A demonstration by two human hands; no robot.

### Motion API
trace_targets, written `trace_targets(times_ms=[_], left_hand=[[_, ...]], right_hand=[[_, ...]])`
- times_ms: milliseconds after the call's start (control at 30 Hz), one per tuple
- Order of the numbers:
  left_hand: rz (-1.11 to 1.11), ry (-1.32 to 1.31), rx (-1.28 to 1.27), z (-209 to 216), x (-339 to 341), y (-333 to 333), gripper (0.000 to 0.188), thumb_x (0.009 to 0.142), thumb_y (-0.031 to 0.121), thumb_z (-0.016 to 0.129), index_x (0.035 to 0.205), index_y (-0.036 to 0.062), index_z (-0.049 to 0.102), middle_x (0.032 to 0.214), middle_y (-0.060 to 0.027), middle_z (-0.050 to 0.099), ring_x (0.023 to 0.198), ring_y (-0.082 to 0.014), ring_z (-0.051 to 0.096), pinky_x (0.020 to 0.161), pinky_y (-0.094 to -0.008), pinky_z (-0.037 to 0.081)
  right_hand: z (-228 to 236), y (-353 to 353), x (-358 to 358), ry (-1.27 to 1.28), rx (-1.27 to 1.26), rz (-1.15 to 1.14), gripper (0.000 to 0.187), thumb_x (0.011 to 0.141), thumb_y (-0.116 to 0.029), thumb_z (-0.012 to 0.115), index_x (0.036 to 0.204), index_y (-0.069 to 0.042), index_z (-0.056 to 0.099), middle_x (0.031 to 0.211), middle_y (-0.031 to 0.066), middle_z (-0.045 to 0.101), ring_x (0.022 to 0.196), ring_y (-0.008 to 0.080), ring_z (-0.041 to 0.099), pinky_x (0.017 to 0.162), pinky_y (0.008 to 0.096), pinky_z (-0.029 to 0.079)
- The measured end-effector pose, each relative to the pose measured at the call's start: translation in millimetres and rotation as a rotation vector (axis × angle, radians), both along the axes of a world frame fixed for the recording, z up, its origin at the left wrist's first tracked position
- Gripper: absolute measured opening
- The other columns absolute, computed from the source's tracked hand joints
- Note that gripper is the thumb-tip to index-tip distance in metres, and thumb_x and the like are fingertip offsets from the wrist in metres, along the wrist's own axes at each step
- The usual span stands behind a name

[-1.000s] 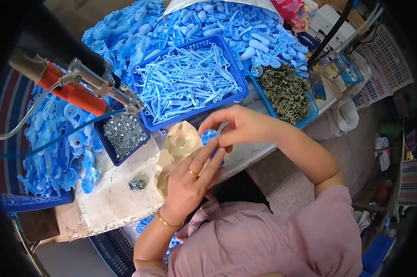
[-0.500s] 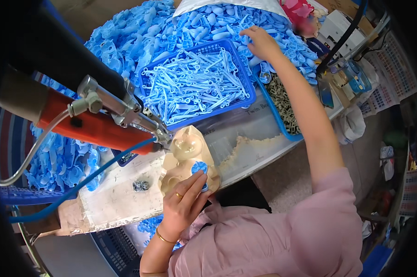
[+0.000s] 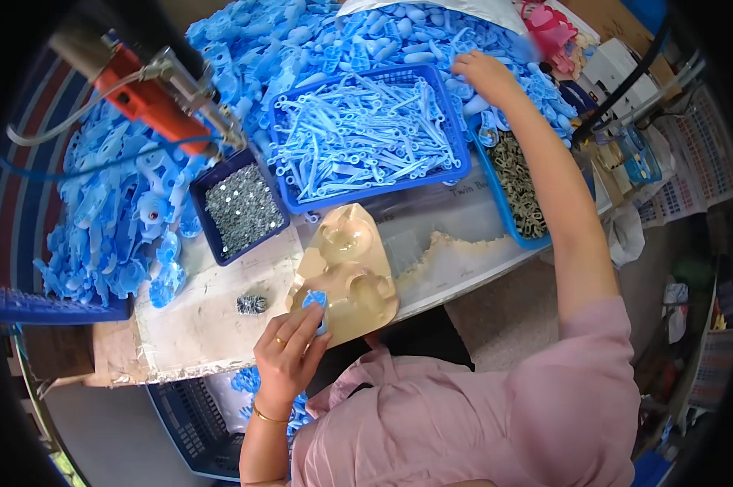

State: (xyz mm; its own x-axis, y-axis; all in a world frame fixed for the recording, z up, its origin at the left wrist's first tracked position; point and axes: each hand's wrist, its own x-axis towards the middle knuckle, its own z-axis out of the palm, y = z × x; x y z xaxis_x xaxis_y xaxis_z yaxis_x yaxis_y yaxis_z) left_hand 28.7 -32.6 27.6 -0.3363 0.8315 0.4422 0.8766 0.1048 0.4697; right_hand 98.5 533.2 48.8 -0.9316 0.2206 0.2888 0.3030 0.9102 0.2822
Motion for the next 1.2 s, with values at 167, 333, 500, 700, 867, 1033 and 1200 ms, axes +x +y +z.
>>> trace_targets(times_ms=[167, 333, 500, 700, 867, 1033, 1200], left_hand=[[-0.016, 0.076, -0.032, -4, 0, -8, 0.037, 0.076, 0.009, 0.082, 0.112, 0.0045, 0.074, 0.113, -0.009, 0.074, 0.093, -0.0313, 0.067, 0.084, -0.0375, 0.057], [-0.037, 0.151, -0.07, -31, -10, -13, 0.037, 0.08, 0.015, 0.08, 0.115, 0.0074, 0.072, 0.115, -0.0055, 0.072, 0.108, -0.0257, 0.067, 0.094, -0.0388, 0.056], [-0.072, 0.154, -0.149, -34, -11, -17, 0.039, 0.084, 0.023, 0.077, 0.12, 0.0085, 0.07, 0.123, -0.0051, 0.069, 0.119, -0.0255, 0.063, 0.112, -0.0467, 0.044], [-0.025, 0.107, -0.071, -36, -16, -24, 0.037, 0.086, 0.019, 0.076, 0.121, 0.0079, 0.07, 0.123, -0.0074, 0.069, 0.117, -0.0264, 0.064, 0.11, -0.0474, 0.045], [0.548, 0.216, 0.09, -62, -100, -57, 0.034, 0.092, 0.009, 0.068, 0.126, 0.0094, 0.066, 0.123, -0.011, 0.07, 0.113, -0.034, 0.064, 0.107, -0.049, 0.044], [0.888, 0.662, -0.202, -81, -195, -129, 0.031, 0.096, 0.019, 0.065, 0.125, 0.0082, 0.066, 0.117, -0.0099, 0.071, 0.11, -0.0317, 0.064, 0.104, -0.0461, 0.046], [0.608, 0.467, -0.163, -40, -152, -103, 0.024, 0.089, 0.014, 0.072, 0.112, 0.0089, 0.073, 0.098, -0.004, 0.069, 0.093, -0.0251, 0.065, 0.084, -0.0387, 0.051]], right_hand=[[14, 16, 33, 0.451, -0.429, 0.039, 0.028, 0.098, -0.025, 0.066, 0.12, -0.007, 0.067, 0.103, 0.0105, 0.072, 0.099, 0.0261, 0.069, 0.087, 0.0375, 0.053], [39, -186, 36, 0.082, -1.236, 0.108, 0.023, 0.095, -0.008, 0.064, 0.117, -0.002, 0.067, 0.11, 0.0076, 0.071, 0.098, 0.0152, 0.068, 0.087, 0.0287, 0.053], [-7, -313, 68, -0.073, -0.792, 0.63, 0.021, 0.084, -0.007, 0.073, 0.105, -0.004, 0.071, 0.113, 0.0089, 0.071, 0.098, 0.0268, 0.068, 0.086, 0.0368, 0.057], [-26, -331, 67, -0.16, -0.655, 0.697, 0.022, 0.077, -0.01, 0.076, 0.099, -0.008, 0.073, 0.113, 0.0029, 0.072, 0.108, 0.0252, 0.063, 0.093, 0.0432, 0.048], [-25, -320, 66, -0.15, -0.765, 0.697, 0.017, 0.079, -0.009, 0.076, 0.095, -0.008, 0.073, 0.114, 0.0035, 0.073, 0.106, 0.0255, 0.065, 0.093, 0.0436, 0.048], [-23, -330, 61, -0.198, -0.582, 0.78, 0.014, 0.08, -0.009, 0.076, 0.093, -0.008, 0.072, 0.115, 0.0053, 0.073, 0.106, 0.0276, 0.067, 0.098, 0.0459, 0.049], [-2, -328, 63, -0.076, -0.736, 0.653, 0.012, 0.079, -0.008, 0.078, 0.089, -0.006, 0.071, 0.112, 0.0084, 0.074, 0.101, 0.0295, 0.069, 0.097, 0.0471, 0.051]])
